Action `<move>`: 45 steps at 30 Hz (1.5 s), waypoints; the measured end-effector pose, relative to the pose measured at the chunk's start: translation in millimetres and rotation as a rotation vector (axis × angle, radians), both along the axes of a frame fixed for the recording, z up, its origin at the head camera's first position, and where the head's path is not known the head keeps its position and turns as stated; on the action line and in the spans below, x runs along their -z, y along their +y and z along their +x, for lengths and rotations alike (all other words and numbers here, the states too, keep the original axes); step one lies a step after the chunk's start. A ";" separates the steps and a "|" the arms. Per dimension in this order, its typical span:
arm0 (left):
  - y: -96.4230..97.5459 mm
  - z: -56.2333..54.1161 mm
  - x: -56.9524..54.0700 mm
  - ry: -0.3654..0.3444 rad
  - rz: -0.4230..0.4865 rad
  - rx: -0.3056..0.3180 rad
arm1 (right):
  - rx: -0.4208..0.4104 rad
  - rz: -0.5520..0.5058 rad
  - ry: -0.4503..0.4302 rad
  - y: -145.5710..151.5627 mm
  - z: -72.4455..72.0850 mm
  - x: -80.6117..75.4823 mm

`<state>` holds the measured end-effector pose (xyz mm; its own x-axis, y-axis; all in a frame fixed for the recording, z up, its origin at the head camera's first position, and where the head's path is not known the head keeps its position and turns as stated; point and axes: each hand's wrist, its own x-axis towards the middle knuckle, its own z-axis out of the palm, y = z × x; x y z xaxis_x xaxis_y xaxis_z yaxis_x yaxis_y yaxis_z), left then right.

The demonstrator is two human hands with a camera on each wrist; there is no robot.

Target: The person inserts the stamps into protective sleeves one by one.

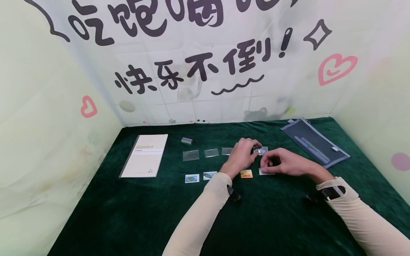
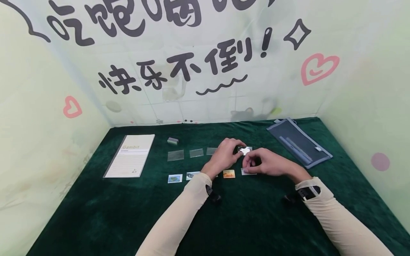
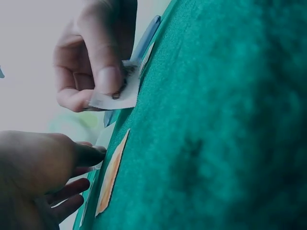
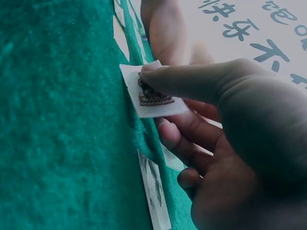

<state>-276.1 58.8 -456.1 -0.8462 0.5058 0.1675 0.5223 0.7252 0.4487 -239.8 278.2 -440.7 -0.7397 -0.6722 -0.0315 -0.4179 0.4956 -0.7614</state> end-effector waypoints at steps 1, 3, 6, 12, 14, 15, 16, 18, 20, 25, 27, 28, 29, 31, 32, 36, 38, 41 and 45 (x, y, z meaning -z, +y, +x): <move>-0.3 0.0 -0.1 0.001 0.001 -0.003 | -0.005 -0.012 0.000 0.1 -0.5 -0.1; -0.9 0.4 -0.4 0.005 0.003 -0.007 | -0.012 -0.029 -0.006 -0.2 -1.2 -0.5; -1.5 0.6 -0.5 0.000 0.020 -0.009 | -0.012 -0.036 -0.023 -1.0 -1.3 -2.2; -3.9 1.8 -3.2 -0.032 0.119 0.001 | 0.006 -0.033 -0.050 -2.6 -0.4 -6.8; -4.8 1.6 -3.8 -0.036 0.149 0.006 | 0.008 -0.033 -0.050 -3.2 -0.4 -7.1; -5.1 1.1 -3.9 -0.034 0.163 0.009 | 0.008 -0.033 -0.047 -3.5 -0.4 -7.2; -5.5 0.7 -4.3 -0.033 0.179 0.013 | 0.010 -0.034 -0.045 -3.6 -0.2 -7.4; -6.4 0.3 -6.2 -0.037 0.224 0.023 | 0.010 -0.041 -0.038 -3.4 -0.2 -7.5; -8.1 -0.1 -8.4 -0.058 0.289 0.037 | 0.011 -0.055 -0.027 -2.6 0.0 -7.3; -23.9 2.3 -15.8 -0.142 0.441 0.065 | 0.039 -0.087 0.022 -1.6 0.9 -6.7; -34.8 4.0 -17.1 -0.162 0.470 0.060 | 0.060 -0.088 0.034 -2.8 1.2 -6.4; -40.7 5.0 -17.3 -0.171 0.481 0.053 | 0.070 -0.088 0.035 -4.2 1.3 -6.5; -46.9 6.1 -17.3 -0.178 0.493 0.044 | 0.081 -0.086 0.036 -5.7 1.4 -6.5; -58.6 8.8 -16.8 -0.190 0.516 0.026 | 0.098 -0.088 0.033 -10.1 1.4 -7.0; -64.2 10.2 -16.5 -0.193 0.527 0.019 | 0.109 -0.092 0.030 -12.8 1.5 -7.7; -83.2 17.6 -16.4 -0.216 0.569 0.009 | 0.143 -0.125 0.004 -25.7 1.8 -11.1; -90.7 21.2 -17.0 -0.229 0.583 0.006 | 0.169 -0.137 -0.010 -32.9 1.6 -13.4; -101.0 26.7 -18.8 -0.263 0.608 0.002 | 0.200 -0.150 -0.008 -44.1 0.7 -15.6; -113.7 33.5 -20.9 -0.319 0.669 0.010 | 0.212 -0.166 0.028 -58.8 -0.7 -16.3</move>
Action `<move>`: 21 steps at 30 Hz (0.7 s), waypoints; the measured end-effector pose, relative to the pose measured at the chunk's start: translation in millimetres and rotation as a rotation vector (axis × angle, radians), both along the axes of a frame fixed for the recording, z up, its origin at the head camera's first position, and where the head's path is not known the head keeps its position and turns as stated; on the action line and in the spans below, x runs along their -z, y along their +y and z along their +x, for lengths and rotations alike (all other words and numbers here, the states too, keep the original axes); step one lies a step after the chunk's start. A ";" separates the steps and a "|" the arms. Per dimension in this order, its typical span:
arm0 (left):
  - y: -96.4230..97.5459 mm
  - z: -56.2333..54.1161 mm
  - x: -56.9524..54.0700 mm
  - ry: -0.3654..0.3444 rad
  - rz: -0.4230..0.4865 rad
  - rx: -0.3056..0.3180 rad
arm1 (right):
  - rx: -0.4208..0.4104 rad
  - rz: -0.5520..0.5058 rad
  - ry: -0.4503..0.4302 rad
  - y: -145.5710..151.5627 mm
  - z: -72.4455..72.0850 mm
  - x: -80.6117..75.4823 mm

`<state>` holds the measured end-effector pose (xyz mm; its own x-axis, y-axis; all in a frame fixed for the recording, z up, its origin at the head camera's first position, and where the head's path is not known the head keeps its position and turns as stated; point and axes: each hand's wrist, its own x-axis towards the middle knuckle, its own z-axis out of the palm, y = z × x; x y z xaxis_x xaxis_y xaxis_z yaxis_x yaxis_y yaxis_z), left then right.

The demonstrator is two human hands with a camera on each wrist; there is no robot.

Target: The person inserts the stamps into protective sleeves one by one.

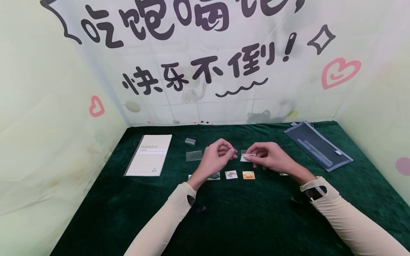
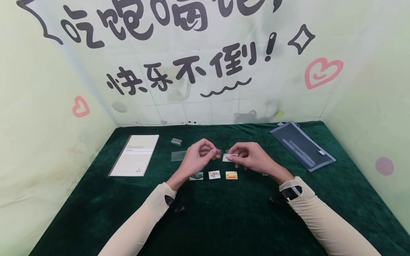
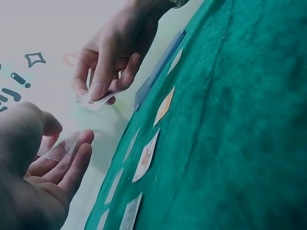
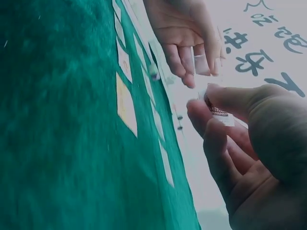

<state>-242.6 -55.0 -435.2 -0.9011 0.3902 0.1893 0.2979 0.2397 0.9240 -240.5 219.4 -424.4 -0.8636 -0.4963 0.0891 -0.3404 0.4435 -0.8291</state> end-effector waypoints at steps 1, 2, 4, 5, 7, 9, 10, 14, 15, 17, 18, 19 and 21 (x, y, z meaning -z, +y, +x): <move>-2.9 1.3 0.5 -0.013 0.014 0.004 | 0.004 -0.006 0.009 -3.3 0.2 0.1; -5.7 2.7 1.1 -0.026 0.025 0.005 | 0.009 -0.014 0.017 -6.3 0.4 0.4; -11.0 5.5 2.8 -0.049 0.050 0.006 | 0.024 -0.032 0.024 -11.8 1.5 1.0; -13.5 6.8 4.2 -0.064 0.063 0.005 | 0.035 -0.040 0.024 -14.3 2.5 1.6; -17.5 8.5 6.7 -0.090 0.084 0.005 | 0.057 -0.053 0.017 -17.9 4.1 3.2; -19.9 8.8 8.0 -0.112 0.103 0.009 | 0.084 -0.064 0.011 -20.7 5.1 4.9; -20.7 9.1 8.9 -0.119 0.108 0.012 | 0.096 -0.069 0.011 -21.8 5.8 6.1; -22.1 8.8 9.8 -0.139 0.111 0.022 | 0.162 -0.109 0.008 -24.4 7.6 9.5; -22.4 8.8 9.6 -0.147 0.112 0.023 | 0.177 -0.121 0.006 -24.4 7.7 10.2; -22.8 9.0 8.8 -0.164 0.117 0.021 | 0.192 -0.142 -0.002 -24.0 7.5 11.7; -22.9 8.9 8.6 -0.175 0.122 0.019 | 0.197 -0.152 -0.013 -23.7 7.5 12.5; -23.0 8.9 8.4 -0.185 0.127 0.017 | 0.192 -0.163 -0.027 -23.5 7.2 13.4; -23.1 8.9 8.4 -0.199 0.133 0.015 | 0.171 -0.178 -0.054 -23.0 6.3 15.0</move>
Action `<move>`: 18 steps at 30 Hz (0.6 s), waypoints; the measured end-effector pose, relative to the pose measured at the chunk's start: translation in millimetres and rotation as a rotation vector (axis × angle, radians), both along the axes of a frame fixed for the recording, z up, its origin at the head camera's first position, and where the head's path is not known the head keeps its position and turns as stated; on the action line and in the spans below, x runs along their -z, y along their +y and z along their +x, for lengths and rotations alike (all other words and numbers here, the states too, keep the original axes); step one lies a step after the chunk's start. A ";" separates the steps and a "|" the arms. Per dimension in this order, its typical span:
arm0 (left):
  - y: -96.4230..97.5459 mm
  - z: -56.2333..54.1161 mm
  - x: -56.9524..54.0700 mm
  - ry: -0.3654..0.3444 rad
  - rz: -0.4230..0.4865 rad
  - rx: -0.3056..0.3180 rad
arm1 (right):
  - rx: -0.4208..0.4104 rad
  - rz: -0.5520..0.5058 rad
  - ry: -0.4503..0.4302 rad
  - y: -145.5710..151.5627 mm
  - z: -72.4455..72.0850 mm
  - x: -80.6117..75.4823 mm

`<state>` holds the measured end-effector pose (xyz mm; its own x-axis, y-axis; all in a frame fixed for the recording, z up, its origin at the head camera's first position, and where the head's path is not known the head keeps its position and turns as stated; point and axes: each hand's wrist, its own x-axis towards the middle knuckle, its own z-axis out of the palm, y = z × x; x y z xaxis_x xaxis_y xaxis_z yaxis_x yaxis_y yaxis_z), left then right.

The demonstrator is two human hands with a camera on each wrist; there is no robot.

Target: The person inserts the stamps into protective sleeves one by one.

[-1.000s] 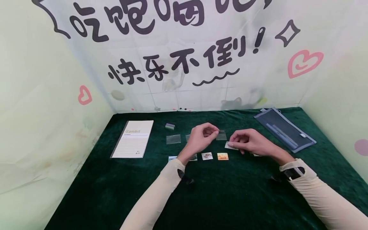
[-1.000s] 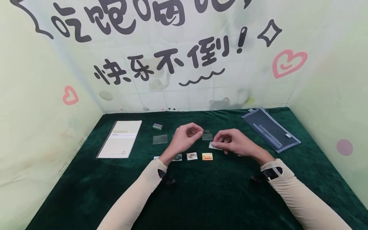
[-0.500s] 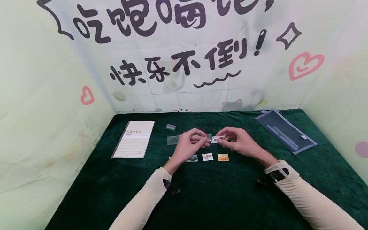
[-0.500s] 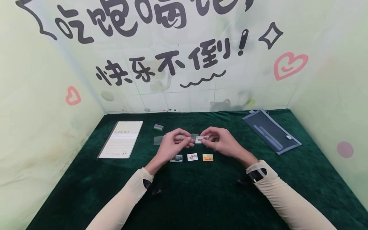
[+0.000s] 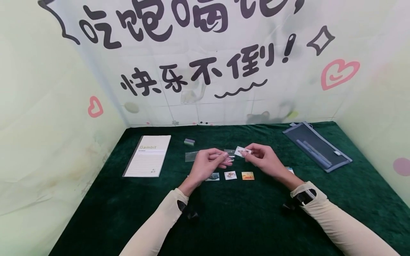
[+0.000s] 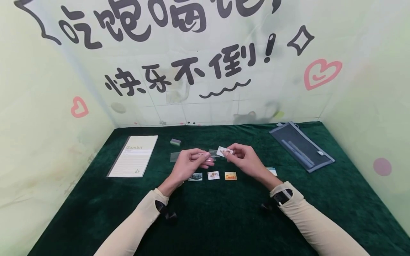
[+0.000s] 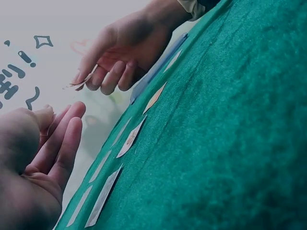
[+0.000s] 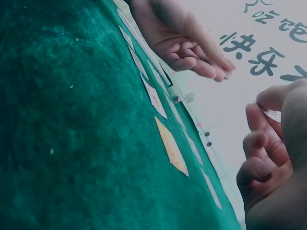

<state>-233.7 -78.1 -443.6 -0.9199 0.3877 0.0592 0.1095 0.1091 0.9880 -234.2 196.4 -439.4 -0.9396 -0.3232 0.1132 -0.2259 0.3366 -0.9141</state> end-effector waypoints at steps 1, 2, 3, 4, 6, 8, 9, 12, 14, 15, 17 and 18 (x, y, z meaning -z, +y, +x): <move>0.0 0.1 0.0 -0.003 0.000 0.001 | -0.014 -0.010 -0.010 0.2 -0.2 1.1; 0.2 -0.1 0.4 -0.006 0.001 0.001 | -0.027 -0.019 -0.020 0.5 -0.4 2.0; 0.5 -0.3 0.9 -0.006 0.000 0.001 | -0.033 -0.030 -0.033 0.4 -0.3 2.3; 0.4 -0.3 1.2 -0.005 0.000 0.002 | -0.042 -0.035 -0.040 0.3 -0.1 2.3; 0.5 -0.5 1.7 -0.002 -0.002 0.004 | -0.050 -0.040 -0.044 0.1 0.5 2.0; 0.5 -0.7 2.3 -0.001 -0.005 0.005 | -0.056 -0.046 -0.045 -0.2 1.3 1.8; 0.5 -0.5 2.4 -0.001 -0.007 0.006 | -0.059 -0.047 -0.043 -0.4 1.6 1.9; 0.5 0.1 3.5 -0.005 -0.017 0.010 | -0.067 -0.050 -0.033 -0.5 2.5 3.0; 0.7 1.1 3.9 -0.012 -0.021 0.009 | -0.068 -0.051 -0.028 -0.5 2.9 3.7; 0.8 1.6 4.1 -0.016 -0.023 0.009 | -0.068 -0.051 -0.027 -0.4 3.2 4.0; 0.9 1.8 4.8 -0.022 -0.023 0.009 | -0.068 -0.053 -0.029 -0.4 3.7 4.2; 0.8 2.1 4.7 -0.024 -0.023 0.008 | -0.070 -0.056 -0.031 -0.5 3.9 4.3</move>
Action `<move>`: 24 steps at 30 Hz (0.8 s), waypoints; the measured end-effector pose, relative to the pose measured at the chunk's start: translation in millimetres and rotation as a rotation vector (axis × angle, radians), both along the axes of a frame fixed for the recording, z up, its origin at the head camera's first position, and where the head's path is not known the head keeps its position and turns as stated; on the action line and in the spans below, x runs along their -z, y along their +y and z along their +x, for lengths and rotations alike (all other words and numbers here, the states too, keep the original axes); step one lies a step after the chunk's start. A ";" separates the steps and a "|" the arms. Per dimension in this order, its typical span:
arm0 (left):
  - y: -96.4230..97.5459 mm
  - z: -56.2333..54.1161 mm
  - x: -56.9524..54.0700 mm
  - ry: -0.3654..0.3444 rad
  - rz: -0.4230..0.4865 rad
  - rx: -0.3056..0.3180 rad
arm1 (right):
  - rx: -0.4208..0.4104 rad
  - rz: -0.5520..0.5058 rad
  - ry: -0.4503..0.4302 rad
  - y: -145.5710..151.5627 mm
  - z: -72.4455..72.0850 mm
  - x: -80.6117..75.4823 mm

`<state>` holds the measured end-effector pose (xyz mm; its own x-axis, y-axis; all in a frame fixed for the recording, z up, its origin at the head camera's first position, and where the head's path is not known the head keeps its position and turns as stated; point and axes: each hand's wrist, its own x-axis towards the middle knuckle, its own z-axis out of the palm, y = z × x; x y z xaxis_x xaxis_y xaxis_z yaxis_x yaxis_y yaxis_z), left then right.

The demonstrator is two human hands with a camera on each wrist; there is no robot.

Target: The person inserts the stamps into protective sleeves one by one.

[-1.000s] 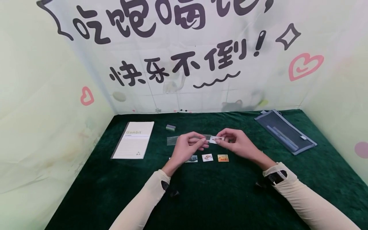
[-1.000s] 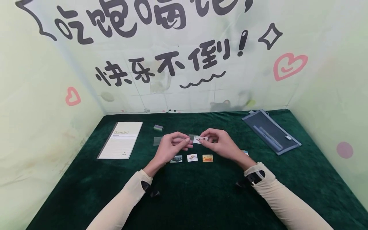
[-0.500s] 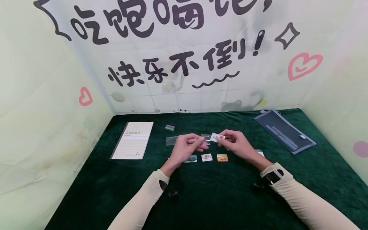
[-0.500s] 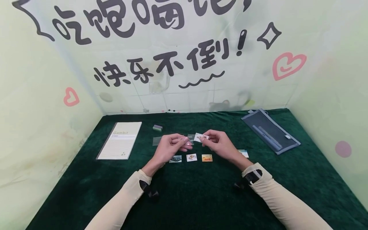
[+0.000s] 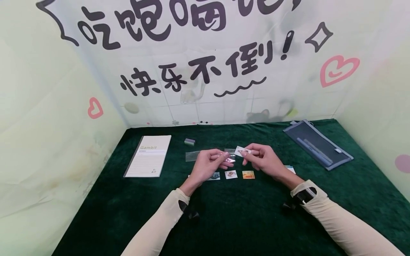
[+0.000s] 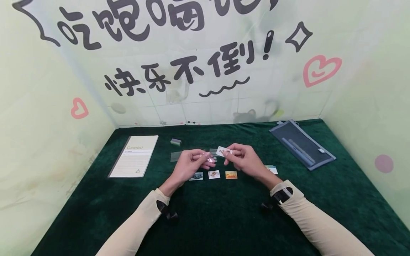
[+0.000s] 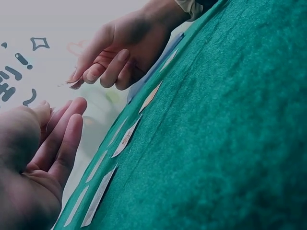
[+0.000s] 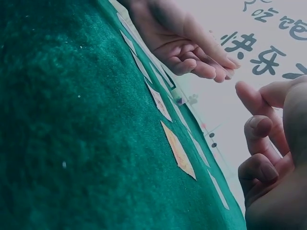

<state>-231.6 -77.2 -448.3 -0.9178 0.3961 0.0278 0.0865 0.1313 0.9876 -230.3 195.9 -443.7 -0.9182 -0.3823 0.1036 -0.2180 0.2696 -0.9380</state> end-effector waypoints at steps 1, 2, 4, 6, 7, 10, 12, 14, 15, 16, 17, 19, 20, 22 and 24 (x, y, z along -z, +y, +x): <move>0.1 0.0 -0.3 -0.001 0.001 -0.001 | -0.003 -0.001 -0.003 0.1 0.0 -0.3; 0.2 -0.1 -0.3 -0.001 0.001 -0.001 | -0.006 -0.001 -0.007 0.1 0.0 -0.5; 0.1 -0.3 -0.6 0.000 0.001 -0.001 | -0.009 0.001 -0.014 0.2 0.2 -0.7; 0.0 0.1 -1.3 0.002 -0.001 0.001 | -0.011 0.003 -0.019 0.4 0.3 -0.7; -0.1 -0.1 -1.3 0.002 0.000 0.001 | -0.012 0.004 -0.024 0.4 0.4 -0.5; -0.3 -0.3 -1.2 0.005 -0.002 0.001 | -0.020 0.003 -0.038 0.3 0.3 0.2; -0.3 -0.1 -1.2 0.006 0.000 -0.002 | -0.023 0.004 -0.046 -0.2 0.4 0.6; 0.0 -0.1 -0.6 0.005 0.007 -0.002 | -0.022 0.007 -0.050 -0.7 0.6 1.0; 0.2 0.0 -0.3 0.006 0.012 -0.003 | -0.019 0.011 -0.050 -0.9 0.7 1.3; 0.4 -0.1 0.2 0.007 0.018 -0.004 | -0.016 0.011 -0.052 -1.1 1.1 1.3; 0.6 0.0 0.6 0.007 0.024 -0.005 | -0.014 0.012 -0.055 -1.3 1.3 1.5; 0.9 0.1 1.8 0.010 0.036 -0.006 | -0.015 0.007 -0.064 -1.6 1.7 2.1; 1.1 0.2 2.1 0.013 0.039 -0.007 | -0.016 0.002 -0.069 -1.7 1.8 2.5; 1.2 0.7 2.5 0.020 0.046 -0.009 | -0.020 -0.007 -0.074 -2.0 1.9 3.3; 1.1 1.2 2.7 0.025 0.051 -0.009 | -0.019 -0.010 -0.075 -2.4 1.8 4.2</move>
